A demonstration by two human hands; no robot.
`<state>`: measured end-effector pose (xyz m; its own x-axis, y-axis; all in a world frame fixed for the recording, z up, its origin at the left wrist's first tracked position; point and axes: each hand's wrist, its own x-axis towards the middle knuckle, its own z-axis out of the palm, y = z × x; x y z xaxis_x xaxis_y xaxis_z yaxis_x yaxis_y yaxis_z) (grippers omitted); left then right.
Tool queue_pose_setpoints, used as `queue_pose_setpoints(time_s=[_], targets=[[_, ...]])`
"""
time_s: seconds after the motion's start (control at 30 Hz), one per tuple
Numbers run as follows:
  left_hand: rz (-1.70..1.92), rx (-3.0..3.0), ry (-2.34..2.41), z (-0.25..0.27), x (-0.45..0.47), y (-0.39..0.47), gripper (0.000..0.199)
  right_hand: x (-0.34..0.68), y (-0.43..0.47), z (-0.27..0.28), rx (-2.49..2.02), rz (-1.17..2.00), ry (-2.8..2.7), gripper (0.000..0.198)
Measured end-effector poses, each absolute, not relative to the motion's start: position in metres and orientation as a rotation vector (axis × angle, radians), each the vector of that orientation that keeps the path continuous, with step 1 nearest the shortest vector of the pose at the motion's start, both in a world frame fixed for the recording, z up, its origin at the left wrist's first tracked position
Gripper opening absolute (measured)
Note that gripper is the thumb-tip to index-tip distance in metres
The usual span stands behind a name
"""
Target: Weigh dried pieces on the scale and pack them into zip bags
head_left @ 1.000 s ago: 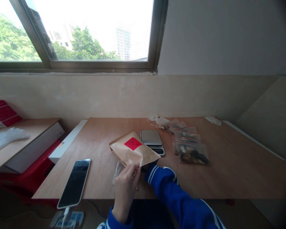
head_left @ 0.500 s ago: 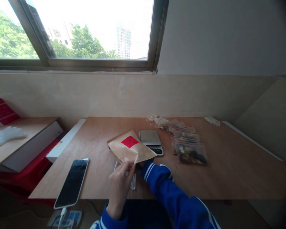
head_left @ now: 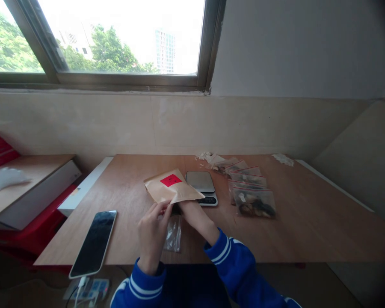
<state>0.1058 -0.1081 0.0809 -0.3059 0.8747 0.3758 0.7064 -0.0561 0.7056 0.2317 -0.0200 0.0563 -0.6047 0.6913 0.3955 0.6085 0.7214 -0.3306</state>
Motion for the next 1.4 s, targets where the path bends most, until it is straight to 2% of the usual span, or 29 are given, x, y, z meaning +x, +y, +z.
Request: queue_pose_setpoints(time_s=[0.13,0.27,0.37,0.57,0.77,0.9,1.0,1.17,1.4], targets=[[1.224,1.681,2.078,0.091,0.101,-0.104,0.017,0.236,-0.037,0.066,-1.215,0.012,-2.500,0.033],[1.199,1.678,2.090,0.098,0.097,-0.100,0.016,0.236,-0.045,0.058,-1.115,-0.199,-2.371,0.033],[1.191,1.687,2.076,0.102,0.096,-0.098,0.016,0.241,-0.047,0.046,-1.082,-0.243,-2.265,0.029],[1.154,1.691,2.119,0.107,0.096,-0.096,0.013,0.254,-0.046,0.039,-1.006,-0.119,-2.054,0.030],[1.134,1.651,2.190,0.114,0.094,-0.088,0.015,0.270,-0.054,0.052,-0.829,0.183,-1.791,0.023],[1.126,1.604,2.332,0.127,0.086,-0.079,0.018,0.292,-0.053,0.040,-1.012,0.291,-1.432,0.018],[1.155,1.586,2.389,0.133,0.076,-0.074,0.020,0.308,-0.033,0.022,-1.155,0.391,-1.275,0.025],[1.231,1.586,2.366,0.133,0.065,-0.074,0.022,0.323,0.026,-0.002,-1.242,0.445,-1.346,0.032],[1.253,1.692,2.264,0.129,0.060,-0.077,0.021,0.333,0.084,-0.018,-1.265,0.224,-1.783,0.025]])
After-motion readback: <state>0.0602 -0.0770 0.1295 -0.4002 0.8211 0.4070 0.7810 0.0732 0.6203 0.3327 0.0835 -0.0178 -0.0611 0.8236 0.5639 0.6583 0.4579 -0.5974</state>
